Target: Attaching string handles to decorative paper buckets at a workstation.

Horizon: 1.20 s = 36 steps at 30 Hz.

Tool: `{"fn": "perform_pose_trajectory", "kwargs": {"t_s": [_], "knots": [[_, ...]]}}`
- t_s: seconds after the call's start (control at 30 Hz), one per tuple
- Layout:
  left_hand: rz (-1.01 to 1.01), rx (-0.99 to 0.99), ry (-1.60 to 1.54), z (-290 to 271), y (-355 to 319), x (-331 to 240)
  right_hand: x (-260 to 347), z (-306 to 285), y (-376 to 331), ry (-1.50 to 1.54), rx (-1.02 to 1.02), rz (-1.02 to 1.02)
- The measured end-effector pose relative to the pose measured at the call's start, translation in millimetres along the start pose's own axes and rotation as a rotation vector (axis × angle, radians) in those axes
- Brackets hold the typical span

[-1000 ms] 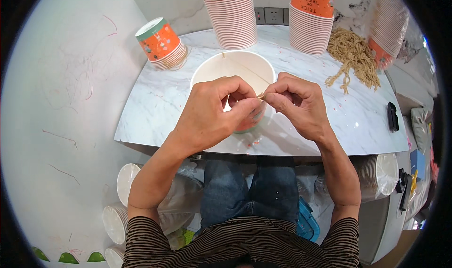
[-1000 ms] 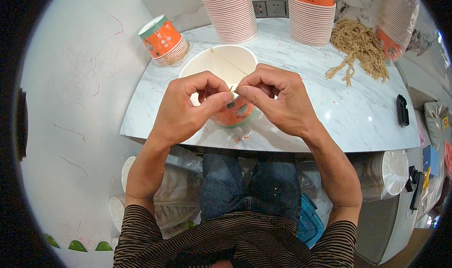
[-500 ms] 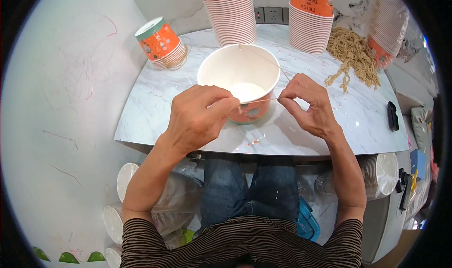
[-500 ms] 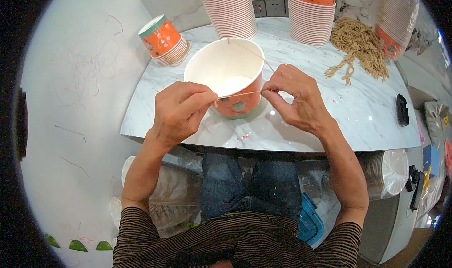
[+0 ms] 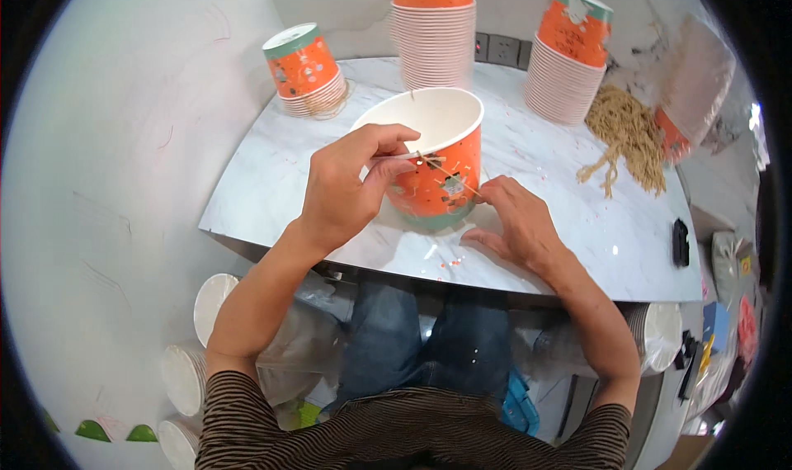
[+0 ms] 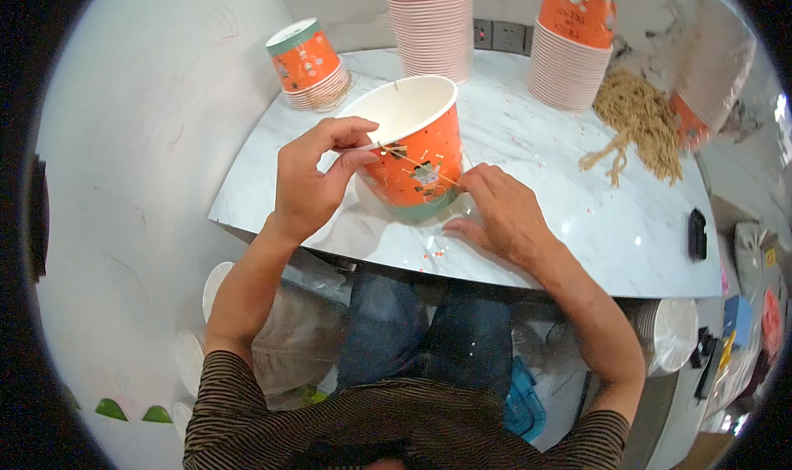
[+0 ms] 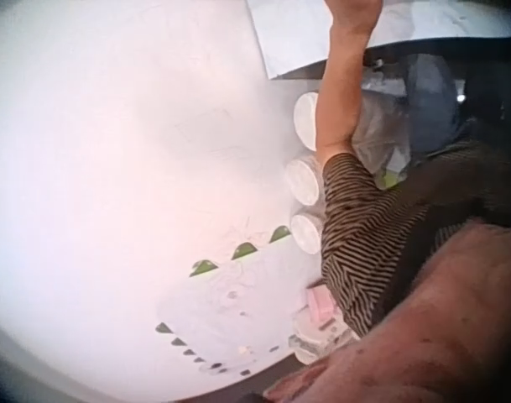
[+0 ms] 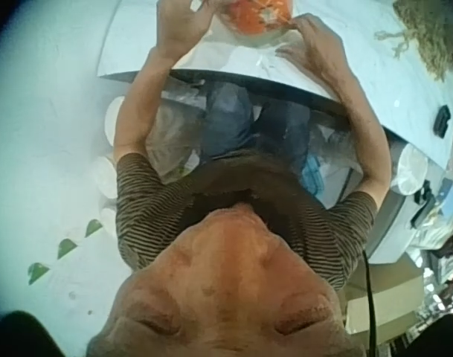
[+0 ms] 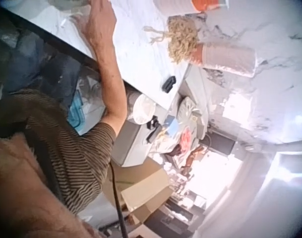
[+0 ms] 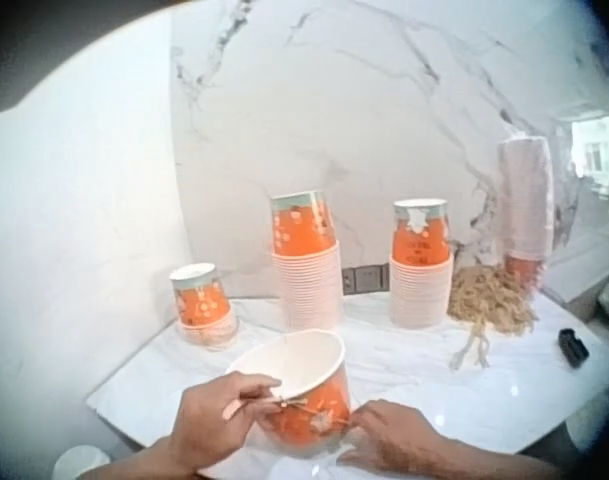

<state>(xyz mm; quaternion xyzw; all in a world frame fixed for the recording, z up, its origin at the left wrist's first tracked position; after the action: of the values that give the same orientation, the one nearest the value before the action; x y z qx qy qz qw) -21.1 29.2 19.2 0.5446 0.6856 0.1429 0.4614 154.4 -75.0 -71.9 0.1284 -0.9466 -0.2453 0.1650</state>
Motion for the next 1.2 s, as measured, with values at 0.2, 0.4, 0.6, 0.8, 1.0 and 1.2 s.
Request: {"fn": "perform_pose_trajectory", "kwargs": {"t_s": [0.2, 0.4, 0.6, 0.8, 1.0, 1.2], "knots": [[-0.339, -0.086, -0.331, -31.4, 3.0, 34.6, 6.9, -9.7, 28.8, -0.113, -0.144, -0.019], [-0.431, -0.14, -0.337, -74.7, -6.3, 111.4, 31.7, -14.7, 88.2, 0.152, -0.093, -0.076], [-0.518, -0.339, -0.123, -128.6, -30.8, 240.8, -7.1, -41.3, 203.2, 0.449, -0.334, 0.232], [-0.538, -0.277, 0.583, -138.7, -35.1, 315.8, -59.6, -38.7, 355.6, 0.882, -0.321, 0.371], [-0.304, -0.118, 0.662, -115.0, -36.1, 341.4, -116.6, 6.5, 485.2, 0.819, -0.28, 0.441], [-0.406, -0.034, 0.615, -109.5, -36.1, 343.5, -128.8, 55.1, 538.9, 0.655, -0.091, 0.387]]}}
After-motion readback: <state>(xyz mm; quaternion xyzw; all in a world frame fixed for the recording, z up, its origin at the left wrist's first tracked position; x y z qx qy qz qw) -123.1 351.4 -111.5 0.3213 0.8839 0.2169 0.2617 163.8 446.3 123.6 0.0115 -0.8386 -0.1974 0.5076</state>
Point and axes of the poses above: each hand's wrist, its own y-axis towards the middle knuckle, its own z-axis out of the palm, x = y × z, the point moved 9 cm from there along y, towards the middle knuckle, and after that the axes turned 2 degrees about x, right-handed, at the moved point
